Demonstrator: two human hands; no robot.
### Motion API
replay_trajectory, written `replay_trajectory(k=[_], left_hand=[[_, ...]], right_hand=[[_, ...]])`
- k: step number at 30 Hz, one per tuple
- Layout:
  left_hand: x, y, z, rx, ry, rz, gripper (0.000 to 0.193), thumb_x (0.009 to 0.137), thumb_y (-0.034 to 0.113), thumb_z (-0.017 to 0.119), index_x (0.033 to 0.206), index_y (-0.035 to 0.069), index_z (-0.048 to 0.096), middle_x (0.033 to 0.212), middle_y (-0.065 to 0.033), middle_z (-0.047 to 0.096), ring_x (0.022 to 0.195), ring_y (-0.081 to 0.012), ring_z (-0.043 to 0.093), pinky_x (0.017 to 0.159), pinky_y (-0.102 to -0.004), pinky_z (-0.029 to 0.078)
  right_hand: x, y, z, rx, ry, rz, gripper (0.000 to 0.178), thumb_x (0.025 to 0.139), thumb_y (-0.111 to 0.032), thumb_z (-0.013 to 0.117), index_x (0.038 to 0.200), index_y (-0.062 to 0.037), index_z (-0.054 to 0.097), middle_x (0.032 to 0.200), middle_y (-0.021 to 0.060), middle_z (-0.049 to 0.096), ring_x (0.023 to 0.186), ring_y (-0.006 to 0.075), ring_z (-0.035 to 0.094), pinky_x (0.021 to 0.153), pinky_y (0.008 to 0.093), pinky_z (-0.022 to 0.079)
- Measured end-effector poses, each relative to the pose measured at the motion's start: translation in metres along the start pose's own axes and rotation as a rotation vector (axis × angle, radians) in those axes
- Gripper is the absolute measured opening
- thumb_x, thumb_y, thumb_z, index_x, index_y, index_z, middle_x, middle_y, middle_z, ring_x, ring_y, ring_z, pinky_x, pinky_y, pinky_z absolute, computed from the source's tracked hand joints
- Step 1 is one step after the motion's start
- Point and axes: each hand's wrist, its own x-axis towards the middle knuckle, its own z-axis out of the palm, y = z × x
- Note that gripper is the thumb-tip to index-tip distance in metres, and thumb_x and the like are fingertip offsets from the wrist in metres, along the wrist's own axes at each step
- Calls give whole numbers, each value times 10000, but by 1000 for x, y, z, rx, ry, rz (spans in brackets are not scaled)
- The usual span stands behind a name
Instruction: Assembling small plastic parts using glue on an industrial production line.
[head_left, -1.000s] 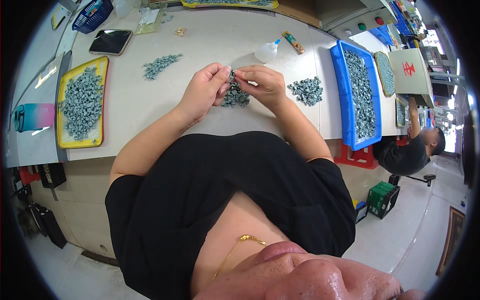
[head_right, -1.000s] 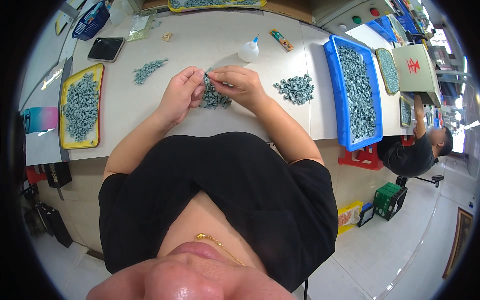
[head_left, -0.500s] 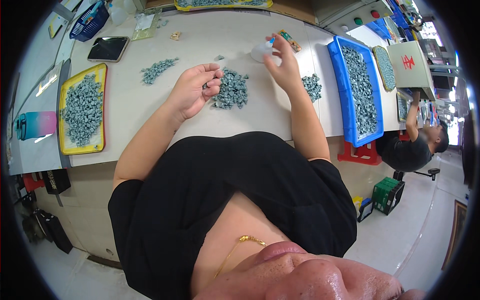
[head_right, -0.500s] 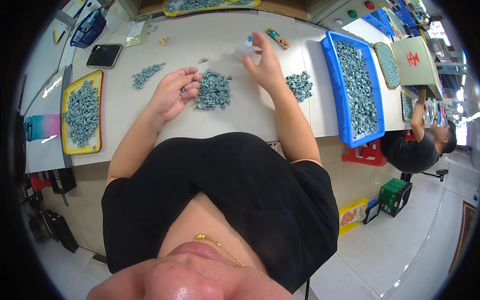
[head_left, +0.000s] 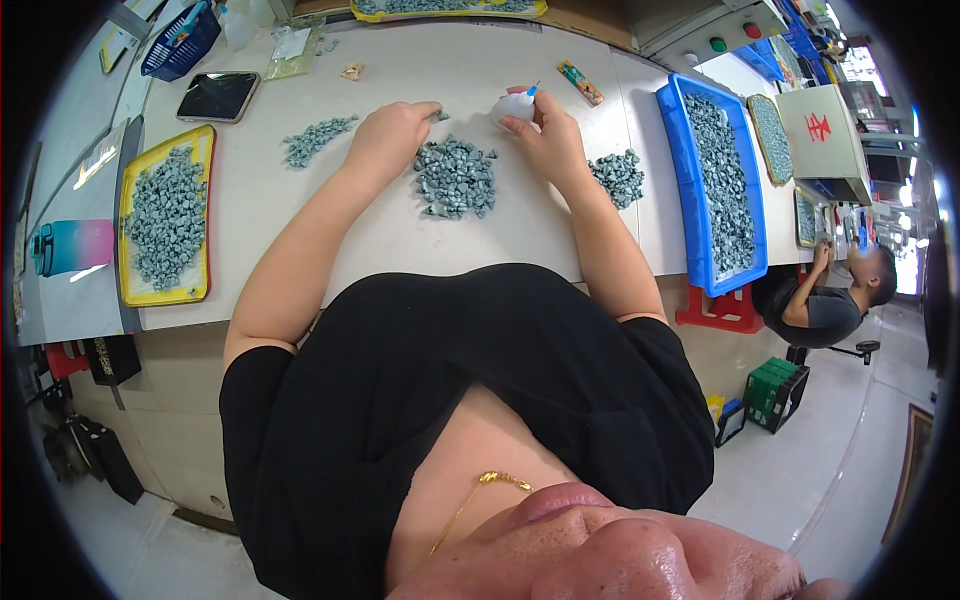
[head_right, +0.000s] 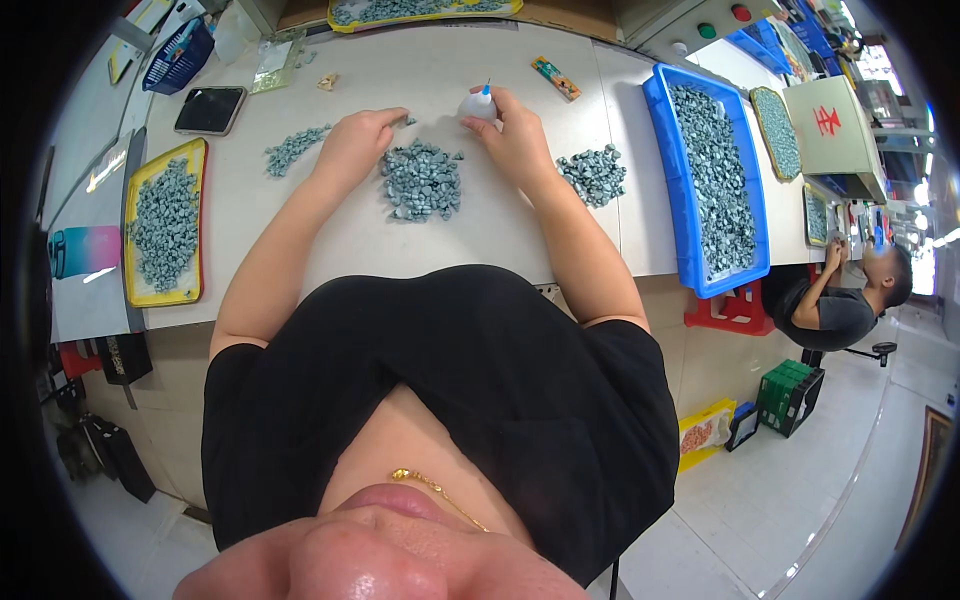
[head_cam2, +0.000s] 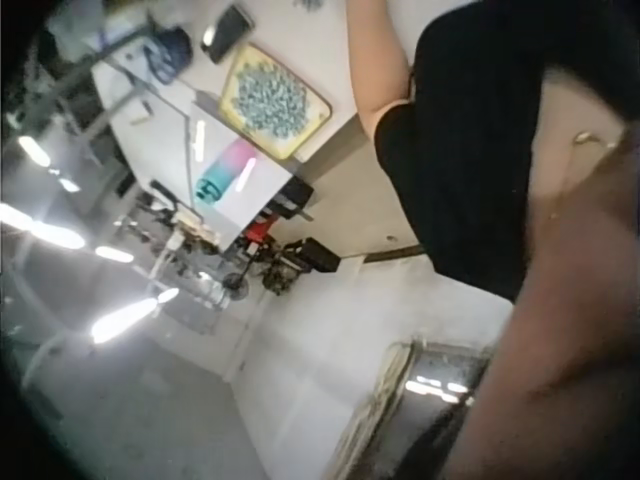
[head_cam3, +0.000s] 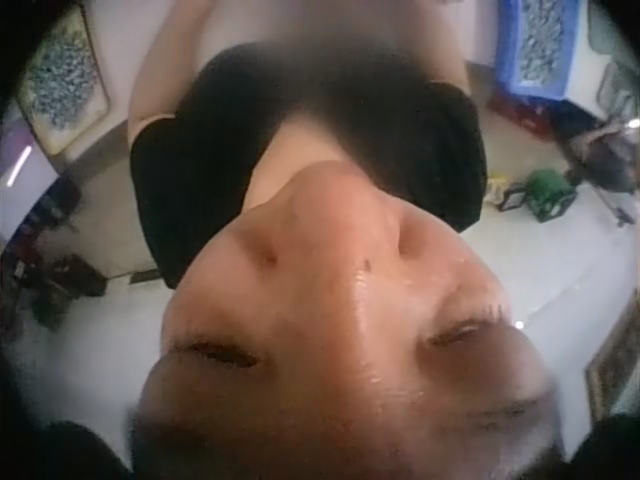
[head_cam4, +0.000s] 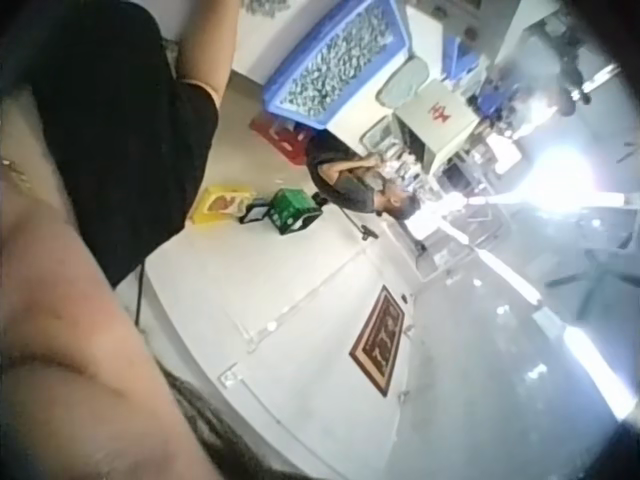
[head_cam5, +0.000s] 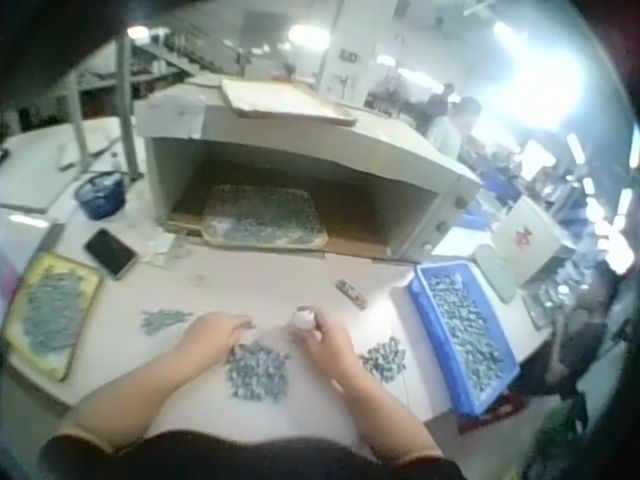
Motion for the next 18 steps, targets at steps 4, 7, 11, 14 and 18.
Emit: replay_trajectory(k=[4, 7, 11, 14, 18], left_hand=[[-8, 6, -6, -19, -149, 18, 302, 812, 55, 514, 1083, 68, 647, 945, -178, 657, 855, -335, 624, 800, -399, 490], [-15, 6, -4, -60, -123, 33, 278, 827, 66, 524, 1085, 65, 627, 906, -166, 655, 810, -320, 622, 757, -383, 492], [-22, 13, -8, -305, 49, -193, 194, 912, 118, 497, 1055, 17, 581, 746, -136, 626, 635, -267, 598, 590, -344, 470], [-22, 17, -22, -858, -131, -498, 180, 966, 165, 469, 1010, 19, 565, 689, -10, 512, 562, -64, 423, 511, -190, 341], [-22, 17, -27, -1123, -180, -601, 208, 976, 156, 464, 1047, -16, 558, 740, 36, 480, 573, -19, 358, 497, -152, 284]], right_hand=[[-5, -7, 3, 96, -23, -65, 380, 809, -136, 715, 1153, -56, 575, 952, 129, 674, 923, 217, 644, 807, 311, 495], [-13, -21, 4, 202, -118, -143, 386, 799, -140, 721, 1151, -66, 582, 969, 120, 674, 937, 223, 647, 821, 310, 490], [-23, -47, 3, 40, -395, -203, 365, 783, -81, 714, 1126, -41, 596, 1104, 72, 653, 1038, 210, 615, 898, 325, 467], [-21, -47, 7, -43, -319, -250, 338, 785, -88, 710, 1103, -57, 601, 1106, 89, 653, 1021, 238, 623, 879, 331, 478], [-20, -39, 6, 51, -242, -219, 341, 784, -79, 706, 1108, -72, 601, 1097, 89, 652, 1011, 250, 624, 874, 333, 482]])
